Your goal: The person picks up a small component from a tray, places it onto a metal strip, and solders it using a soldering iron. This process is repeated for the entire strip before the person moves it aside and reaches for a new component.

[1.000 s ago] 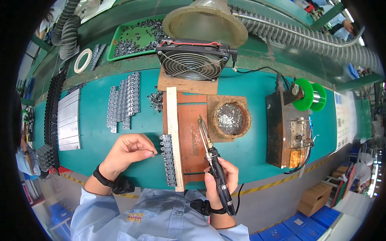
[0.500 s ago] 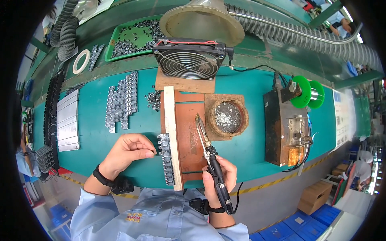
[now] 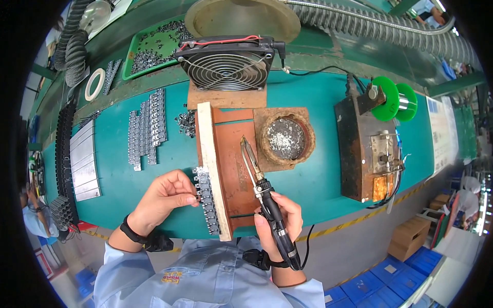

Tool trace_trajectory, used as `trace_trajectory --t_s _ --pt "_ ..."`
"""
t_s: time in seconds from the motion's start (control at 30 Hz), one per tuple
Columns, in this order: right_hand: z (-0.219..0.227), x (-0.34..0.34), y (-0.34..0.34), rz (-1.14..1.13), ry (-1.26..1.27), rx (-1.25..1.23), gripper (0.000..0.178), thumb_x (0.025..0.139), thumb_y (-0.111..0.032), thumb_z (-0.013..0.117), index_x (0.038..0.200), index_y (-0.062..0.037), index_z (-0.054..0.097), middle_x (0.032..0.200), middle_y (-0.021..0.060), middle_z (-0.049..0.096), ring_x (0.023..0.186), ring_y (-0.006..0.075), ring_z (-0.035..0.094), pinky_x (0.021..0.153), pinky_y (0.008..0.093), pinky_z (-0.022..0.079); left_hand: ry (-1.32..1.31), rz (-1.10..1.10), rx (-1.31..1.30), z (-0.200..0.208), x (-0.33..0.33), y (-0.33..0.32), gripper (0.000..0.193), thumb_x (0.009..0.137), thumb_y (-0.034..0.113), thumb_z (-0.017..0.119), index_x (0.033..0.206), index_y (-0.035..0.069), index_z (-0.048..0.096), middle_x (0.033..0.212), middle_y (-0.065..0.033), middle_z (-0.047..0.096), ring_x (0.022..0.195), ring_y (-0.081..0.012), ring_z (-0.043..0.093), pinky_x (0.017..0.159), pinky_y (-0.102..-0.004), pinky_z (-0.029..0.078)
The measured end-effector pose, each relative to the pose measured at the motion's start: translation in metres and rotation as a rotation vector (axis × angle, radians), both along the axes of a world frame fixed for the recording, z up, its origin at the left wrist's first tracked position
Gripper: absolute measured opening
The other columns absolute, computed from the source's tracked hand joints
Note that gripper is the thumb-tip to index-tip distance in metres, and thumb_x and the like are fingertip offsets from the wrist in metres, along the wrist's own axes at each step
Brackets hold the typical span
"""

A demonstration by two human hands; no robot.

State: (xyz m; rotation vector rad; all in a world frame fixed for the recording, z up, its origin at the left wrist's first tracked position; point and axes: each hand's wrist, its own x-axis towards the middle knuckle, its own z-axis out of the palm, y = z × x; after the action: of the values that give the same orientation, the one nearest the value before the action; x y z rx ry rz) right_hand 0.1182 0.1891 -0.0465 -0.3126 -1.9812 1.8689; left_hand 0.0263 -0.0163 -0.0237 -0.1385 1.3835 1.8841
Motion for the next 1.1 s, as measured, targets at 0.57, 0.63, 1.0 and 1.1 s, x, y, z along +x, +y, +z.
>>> trace_trajectory --t_s 0.57,0.63,1.0,1.1 --pt "-0.0011 -0.0003 0.0043 0.043 0.049 -0.054 0.041 0.073 -0.007 0.065 0.107 0.0006 0.044 0.086 0.013 0.058 0.069 0.0153 0.058 0.063 0.0257 0.047 -0.009 -0.002 0.0 0.0007 0.0041 0.0039 0.015 0.077 -0.005 0.058 0.083 0.004 0.047 0.076 -0.0038 0.058 0.071 -0.0113 0.059 0.067 -0.0218 0.048" --pt "0.0001 -0.0005 0.0047 0.038 0.052 -0.036 0.041 0.073 -0.007 0.065 0.107 0.0006 0.044 0.086 0.0129 0.058 0.069 0.0153 0.058 0.064 0.0257 0.047 -0.01 -0.002 -0.001 0.0013 0.0042 0.0052 0.015 0.077 -0.004 0.058 0.082 0.004 0.048 0.076 -0.0036 0.058 0.071 -0.0113 0.059 0.067 -0.0218 0.048" --pt "0.0027 -0.0021 0.0027 0.038 0.047 -0.028 0.041 0.074 -0.008 0.064 0.108 0.001 0.043 0.086 0.0127 0.056 0.069 0.0149 0.056 0.064 0.0262 0.047 -0.01 0.0 -0.002 0.0016 0.0042 0.0052 0.014 0.078 -0.003 0.058 0.082 0.004 0.048 0.076 -0.0035 0.057 0.072 -0.0114 0.059 0.068 -0.0217 0.047" --pt "0.0028 -0.0014 0.0021 0.039 0.0 -0.022 0.044 0.073 -0.013 0.062 0.109 0.0001 0.041 0.086 0.0111 0.054 0.069 0.0145 0.054 0.065 0.0268 0.046 -0.006 -0.004 -0.006 0.0028 0.0039 0.006 0.013 0.078 -0.003 0.059 0.082 0.004 0.048 0.076 -0.0037 0.057 0.072 -0.0117 0.059 0.068 -0.022 0.047"
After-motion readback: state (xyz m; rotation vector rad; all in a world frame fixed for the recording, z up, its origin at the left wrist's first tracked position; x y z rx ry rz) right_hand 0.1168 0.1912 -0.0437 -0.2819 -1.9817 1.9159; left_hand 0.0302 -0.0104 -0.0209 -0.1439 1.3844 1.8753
